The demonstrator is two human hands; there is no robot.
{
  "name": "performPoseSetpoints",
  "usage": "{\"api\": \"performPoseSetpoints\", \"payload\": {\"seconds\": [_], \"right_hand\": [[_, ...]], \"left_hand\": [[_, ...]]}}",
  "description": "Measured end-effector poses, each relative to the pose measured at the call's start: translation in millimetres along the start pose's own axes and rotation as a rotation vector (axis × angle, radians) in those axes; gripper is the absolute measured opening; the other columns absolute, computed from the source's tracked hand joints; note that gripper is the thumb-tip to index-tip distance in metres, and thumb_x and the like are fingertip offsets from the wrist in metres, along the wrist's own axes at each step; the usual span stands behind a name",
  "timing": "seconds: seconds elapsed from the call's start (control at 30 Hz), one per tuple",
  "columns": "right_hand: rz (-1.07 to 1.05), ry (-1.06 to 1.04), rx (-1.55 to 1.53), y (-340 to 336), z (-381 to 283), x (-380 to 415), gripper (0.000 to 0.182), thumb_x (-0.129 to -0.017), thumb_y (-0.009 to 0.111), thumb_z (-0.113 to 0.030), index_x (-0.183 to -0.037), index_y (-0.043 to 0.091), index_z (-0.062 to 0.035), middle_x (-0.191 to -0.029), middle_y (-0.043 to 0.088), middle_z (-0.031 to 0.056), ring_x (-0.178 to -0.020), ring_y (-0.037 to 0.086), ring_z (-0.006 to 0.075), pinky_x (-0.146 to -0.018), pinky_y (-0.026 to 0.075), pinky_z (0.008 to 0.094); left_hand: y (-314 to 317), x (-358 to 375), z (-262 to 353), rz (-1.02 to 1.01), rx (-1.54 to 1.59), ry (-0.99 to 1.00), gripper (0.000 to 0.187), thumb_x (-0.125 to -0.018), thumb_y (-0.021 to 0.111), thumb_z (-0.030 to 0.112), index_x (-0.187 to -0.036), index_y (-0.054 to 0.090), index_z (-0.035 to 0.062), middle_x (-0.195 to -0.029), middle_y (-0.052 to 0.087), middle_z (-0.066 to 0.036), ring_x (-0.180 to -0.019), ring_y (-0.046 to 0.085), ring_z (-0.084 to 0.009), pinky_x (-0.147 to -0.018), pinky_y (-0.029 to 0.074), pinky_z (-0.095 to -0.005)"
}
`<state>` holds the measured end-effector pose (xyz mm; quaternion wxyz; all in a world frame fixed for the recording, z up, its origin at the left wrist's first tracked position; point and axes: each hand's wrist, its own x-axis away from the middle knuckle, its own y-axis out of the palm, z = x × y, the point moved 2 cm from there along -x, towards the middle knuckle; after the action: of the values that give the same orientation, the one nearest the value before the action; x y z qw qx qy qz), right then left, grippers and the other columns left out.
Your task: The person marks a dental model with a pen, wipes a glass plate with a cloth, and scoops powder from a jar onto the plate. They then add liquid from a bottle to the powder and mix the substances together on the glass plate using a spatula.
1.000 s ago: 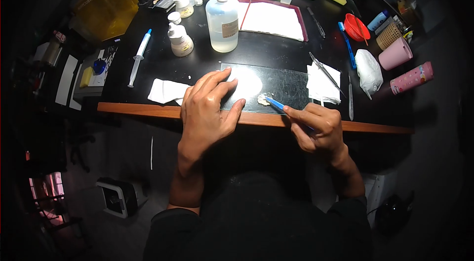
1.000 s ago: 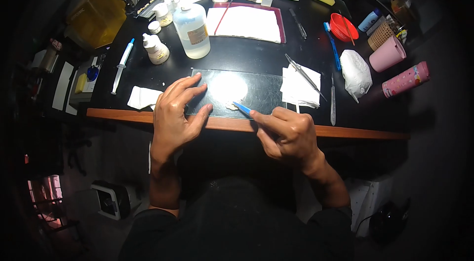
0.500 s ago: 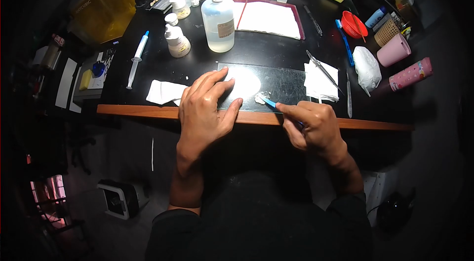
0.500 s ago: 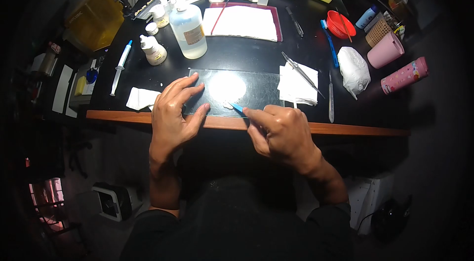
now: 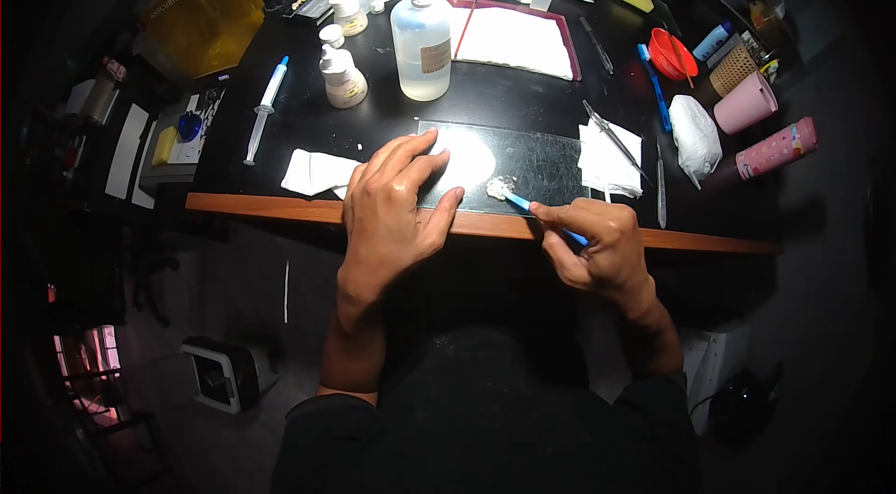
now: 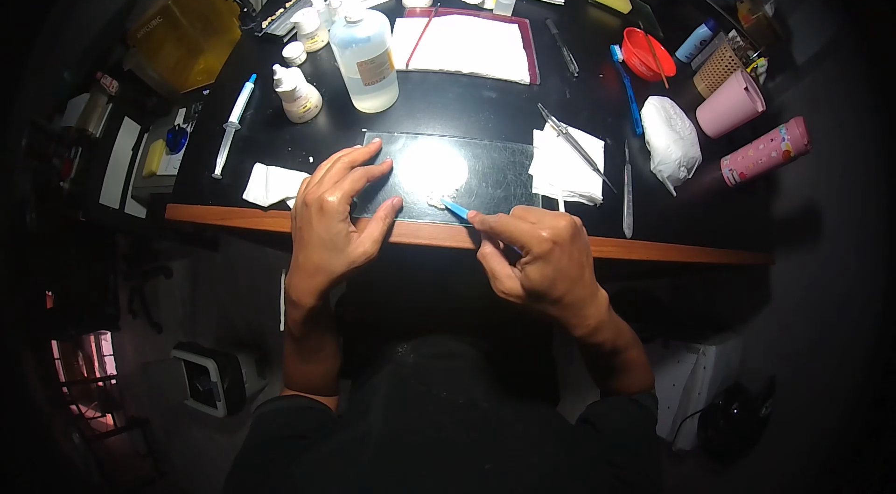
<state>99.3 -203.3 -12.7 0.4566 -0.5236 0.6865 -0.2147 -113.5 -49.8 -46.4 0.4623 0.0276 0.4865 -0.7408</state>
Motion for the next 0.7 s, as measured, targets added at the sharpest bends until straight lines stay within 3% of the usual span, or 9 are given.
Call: {"api": "performPoseSetpoints", "payload": {"seconds": [0.2,0.4,0.7], "right_hand": [[0.092,-0.057,-0.019,-5.5,-1.7,-0.4,0.028,-0.082,0.079,-0.007,-0.109,0.086,-0.0073,-0.066,0.066,0.0064,-0.051,0.062,0.0167,-0.047,0.048,0.0318],[0.049,-0.062,0.030,-0.6,3.3,3.1,0.030,-0.081,0.079,-0.008,-0.110,0.086,-0.0087,-0.062,0.063,0.0041,-0.048,0.058,0.0149,-0.046,0.047,0.0298],[0.013,0.011,-0.010,-1.8,1.3,0.3,0.026,-0.085,0.077,-0.007,-0.110,0.083,-0.0031,-0.071,0.073,0.0104,-0.054,0.069,0.0202,-0.052,0.053,0.0332]], "left_hand": [[0.6,1.1,-0.9,0.006,-0.005,0.002,0.042,-0.083,0.088,0.021,-0.120,0.081,0.0034,-0.141,0.073,-0.016,-0.133,0.066,-0.0366,-0.109,0.049,-0.0469],[0.2,0.1,0.2,0.003,-0.007,0.006,0.041,-0.083,0.088,0.021,-0.120,0.081,0.0034,-0.141,0.073,-0.016,-0.134,0.066,-0.0365,-0.110,0.049,-0.0469],[0.2,1.1,-0.1,0.004,-0.017,0.003,0.041,-0.084,0.087,0.021,-0.121,0.081,0.0055,-0.141,0.073,-0.015,-0.135,0.065,-0.0355,-0.109,0.048,-0.0459]]}}
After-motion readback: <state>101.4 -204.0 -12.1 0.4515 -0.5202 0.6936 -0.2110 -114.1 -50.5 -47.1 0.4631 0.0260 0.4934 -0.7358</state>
